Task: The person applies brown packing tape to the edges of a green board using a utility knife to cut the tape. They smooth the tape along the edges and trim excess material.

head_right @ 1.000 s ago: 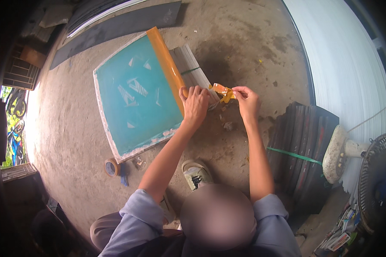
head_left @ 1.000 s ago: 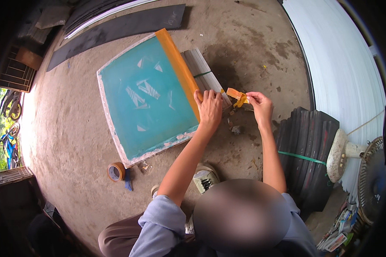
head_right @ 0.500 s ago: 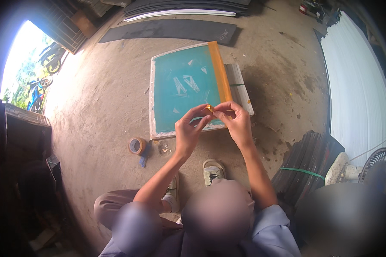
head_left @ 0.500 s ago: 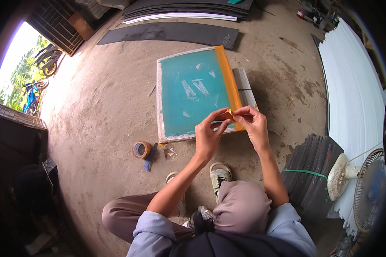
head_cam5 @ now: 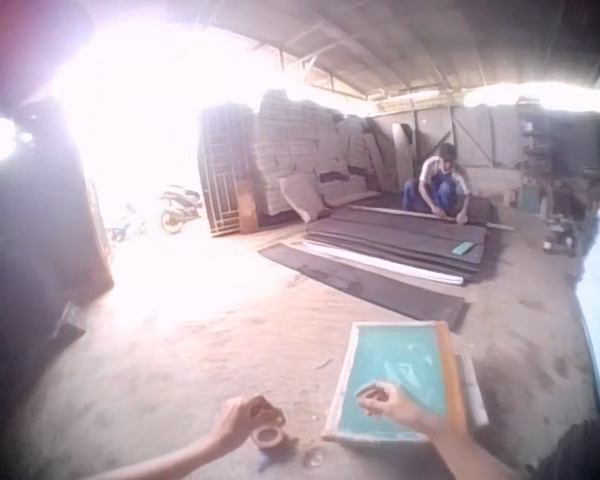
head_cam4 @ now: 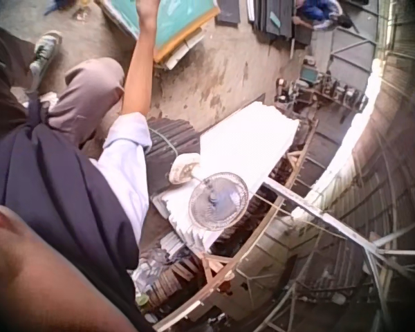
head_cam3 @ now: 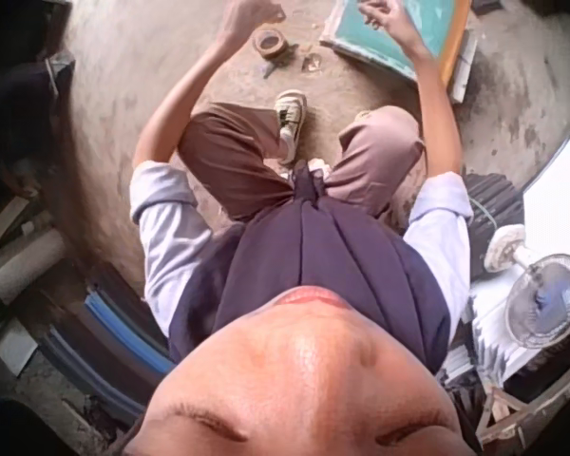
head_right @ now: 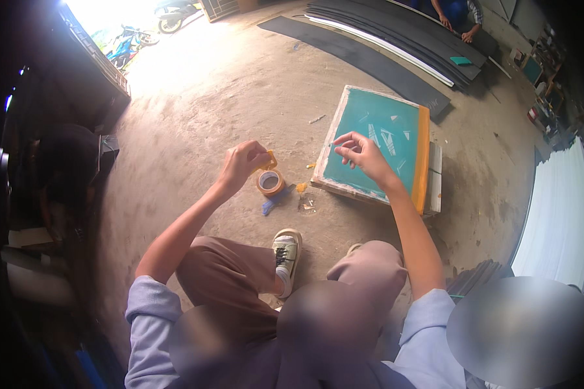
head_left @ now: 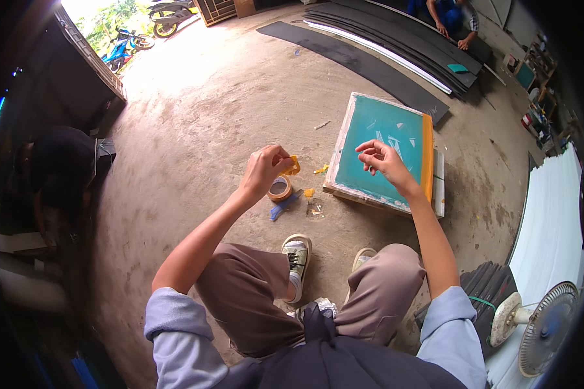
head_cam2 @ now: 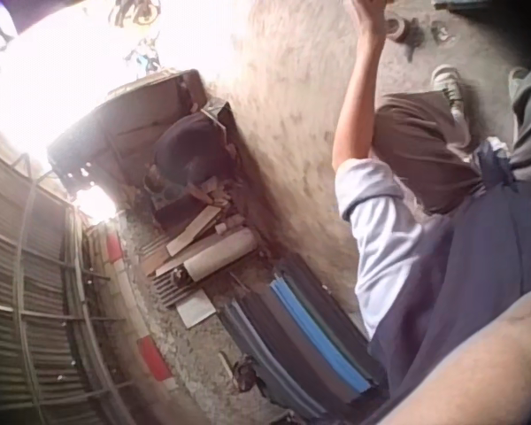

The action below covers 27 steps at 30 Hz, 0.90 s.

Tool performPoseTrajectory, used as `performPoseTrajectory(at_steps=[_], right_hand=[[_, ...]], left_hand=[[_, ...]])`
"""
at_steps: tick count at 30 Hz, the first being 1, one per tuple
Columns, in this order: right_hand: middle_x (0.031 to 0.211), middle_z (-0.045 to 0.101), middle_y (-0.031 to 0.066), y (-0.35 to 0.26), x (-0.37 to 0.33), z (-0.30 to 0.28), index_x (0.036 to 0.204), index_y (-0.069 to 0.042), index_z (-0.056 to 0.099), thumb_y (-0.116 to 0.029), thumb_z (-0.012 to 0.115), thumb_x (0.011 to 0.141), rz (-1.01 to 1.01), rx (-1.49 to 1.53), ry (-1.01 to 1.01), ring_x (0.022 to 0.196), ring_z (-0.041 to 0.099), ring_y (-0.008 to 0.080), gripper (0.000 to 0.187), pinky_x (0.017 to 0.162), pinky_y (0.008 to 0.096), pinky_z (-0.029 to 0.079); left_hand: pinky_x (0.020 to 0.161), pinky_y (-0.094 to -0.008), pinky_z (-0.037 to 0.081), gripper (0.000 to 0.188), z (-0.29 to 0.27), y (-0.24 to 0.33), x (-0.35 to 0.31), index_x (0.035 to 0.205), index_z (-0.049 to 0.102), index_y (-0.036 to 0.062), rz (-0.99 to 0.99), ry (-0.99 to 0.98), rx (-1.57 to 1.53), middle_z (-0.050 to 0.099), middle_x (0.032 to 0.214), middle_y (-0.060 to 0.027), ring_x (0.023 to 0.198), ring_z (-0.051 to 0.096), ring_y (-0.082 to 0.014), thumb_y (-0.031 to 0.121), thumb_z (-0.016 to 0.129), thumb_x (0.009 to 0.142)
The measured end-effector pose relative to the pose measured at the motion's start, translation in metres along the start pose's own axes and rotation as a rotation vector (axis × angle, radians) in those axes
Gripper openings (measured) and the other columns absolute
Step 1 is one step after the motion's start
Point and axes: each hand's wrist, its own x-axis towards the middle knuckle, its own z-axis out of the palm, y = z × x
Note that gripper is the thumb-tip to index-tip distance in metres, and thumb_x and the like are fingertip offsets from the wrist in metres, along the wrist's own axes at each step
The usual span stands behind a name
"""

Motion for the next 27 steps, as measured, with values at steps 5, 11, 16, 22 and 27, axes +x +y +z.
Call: performPoseTrajectory(at_steps=[5, 11, 16, 22, 27], right_hand=[[0.085, 0.065, 0.0059, 0.044, 0.029, 0.007, 0.097, -0.007, 0.061, -0.019, 0.063, 0.082, 0.103, -0.364, -0.086, 0.071, 0.062, 0.0120, 0.019, 0.059, 0.0262, 0.049], [0.091, 0.062, 0.0114, 0.104, 0.033, 0.008, 0.096, -0.004, 0.060, -0.015, 0.062, 0.080, 0.198, -0.592, -0.096, 0.085, 0.060, 0.0213, 0.019, 0.075, 0.0323, 0.049], [0.116, 0.049, 0.0117, 0.142, 0.040, 0.055, 0.111, -0.004, 0.054, -0.013, 0.065, 0.076, -0.166, -0.929, -0.068, 0.112, 0.043, 0.0268, 0.038, 0.095, 0.0373, 0.038], [0.136, 0.031, 0.0118, 0.185, 0.018, 0.091, 0.136, -0.006, 0.034, -0.019, 0.065, 0.077, -0.287, -1.153, 0.000, 0.127, 0.029, 0.0280, 0.069, 0.106, 0.0457, 0.025], [0.138, 0.030, 0.0112, 0.204, 0.011, 0.106, 0.135, -0.007, 0.038, -0.012, 0.065, 0.075, -0.347, -1.118, -0.001, 0.129, 0.027, 0.0285, 0.066, 0.108, 0.0469, 0.021]], left_hand=[[0.063, -0.0298, 0.049, 0.016, 0.006, -0.054, 0.002, 0.087, 0.065, 0.0037, -0.139, 0.059, -0.127, 0.064, 0.079, -0.0106, 0.070, 0.063, -0.0173, 0.016, 0.068, 0.078], [0.071, -0.0336, 0.050, 0.017, 0.085, -0.111, 0.044, 0.092, 0.067, 0.0048, -0.179, 0.169, -0.212, 0.061, 0.086, -0.0121, 0.077, 0.062, -0.0233, 0.015, 0.066, 0.079], [0.075, -0.0355, 0.050, 0.026, 0.146, -0.179, 0.068, 0.107, 0.060, 0.0034, -0.041, 0.332, 0.018, 0.062, 0.093, -0.0152, 0.086, 0.063, -0.0269, 0.016, 0.061, 0.083], [0.071, -0.0284, 0.053, 0.034, 0.193, -0.141, 0.045, 0.110, 0.055, 0.0010, -0.463, -0.351, -0.666, 0.063, 0.096, -0.0140, 0.084, 0.063, -0.0165, 0.027, 0.058, 0.088], [0.068, -0.0263, 0.054, 0.048, 0.209, -0.121, 0.040, 0.106, 0.053, -0.0008, -0.534, -0.416, -0.687, 0.063, 0.096, -0.0149, 0.080, 0.064, -0.0154, 0.037, 0.067, 0.081]])
